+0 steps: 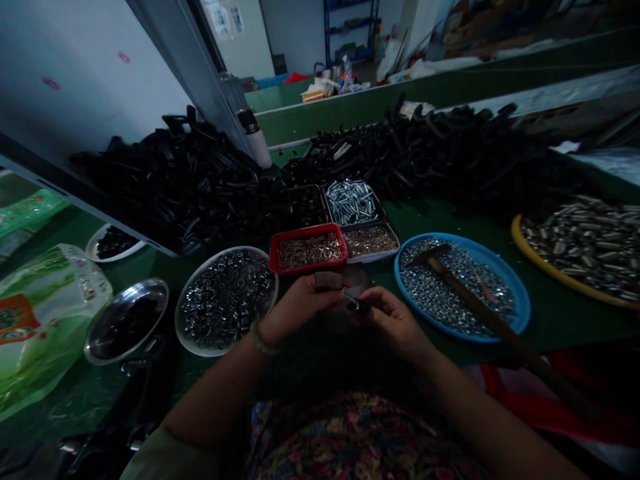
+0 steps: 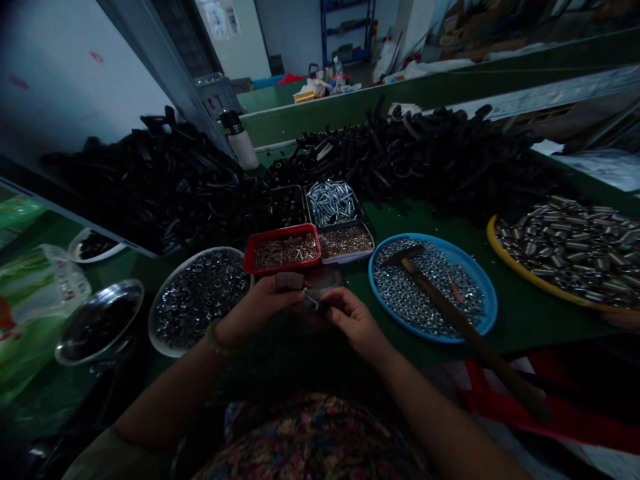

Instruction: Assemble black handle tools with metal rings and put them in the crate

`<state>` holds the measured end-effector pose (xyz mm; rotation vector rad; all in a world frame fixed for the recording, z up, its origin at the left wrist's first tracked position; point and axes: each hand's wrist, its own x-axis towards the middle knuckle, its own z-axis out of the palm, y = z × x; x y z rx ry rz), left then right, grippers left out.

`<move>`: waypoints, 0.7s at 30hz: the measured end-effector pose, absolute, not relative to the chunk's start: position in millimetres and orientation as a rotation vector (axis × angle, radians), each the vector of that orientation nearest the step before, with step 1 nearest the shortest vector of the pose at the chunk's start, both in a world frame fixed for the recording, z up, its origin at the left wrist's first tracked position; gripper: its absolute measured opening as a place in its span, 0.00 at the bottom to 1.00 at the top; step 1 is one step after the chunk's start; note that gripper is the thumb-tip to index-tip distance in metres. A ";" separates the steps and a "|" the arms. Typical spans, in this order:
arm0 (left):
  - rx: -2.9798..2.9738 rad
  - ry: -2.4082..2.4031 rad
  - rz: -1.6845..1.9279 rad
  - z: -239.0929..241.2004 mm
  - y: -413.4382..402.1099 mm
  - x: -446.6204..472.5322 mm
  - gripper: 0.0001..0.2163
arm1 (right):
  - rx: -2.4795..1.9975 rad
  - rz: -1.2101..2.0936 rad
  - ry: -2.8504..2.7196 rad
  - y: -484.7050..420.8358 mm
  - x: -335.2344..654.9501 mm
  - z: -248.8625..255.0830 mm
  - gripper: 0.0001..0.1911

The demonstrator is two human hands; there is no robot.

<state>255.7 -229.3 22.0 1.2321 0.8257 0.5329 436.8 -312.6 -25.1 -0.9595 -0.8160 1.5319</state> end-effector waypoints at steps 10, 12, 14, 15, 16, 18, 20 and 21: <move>1.173 0.809 0.515 15.0 -231.6 256.0 0.11 | -0.884 1.520 -1.028 -321.3 439.5 -23.1 0.10; 1.210 0.832 0.440 14.0 -230.2 255.7 0.10 | -0.988 1.356 -1.299 -325.5 441.9 -22.1 0.09; 1.244 0.833 0.424 17.0 -231.5 256.5 0.09 | -1.014 1.307 -1.357 -327.2 443.2 -21.1 0.09; 1.264 0.821 0.461 20.4 -233.7 257.3 0.08 | -0.986 1.362 -1.269 -327.2 443.0 -20.7 0.09; 1.299 0.802 0.527 25.0 -237.0 258.1 0.07 | -0.935 1.448 -1.122 -327.0 442.1 -20.4 0.08; 1.429 0.748 0.677 36.0 -245.8 259.4 0.06 | -0.796 1.662 -0.781 -328.0 438.8 -19.8 0.11; 1.595 0.664 0.767 45.7 -254.8 259.3 0.05 | -0.717 1.821 -0.535 -333.2 435.3 -19.4 0.17; 1.668 0.611 0.782 49.2 -258.2 258.3 0.06 | -0.726 1.869 -0.478 -337.2 434.8 -19.6 0.19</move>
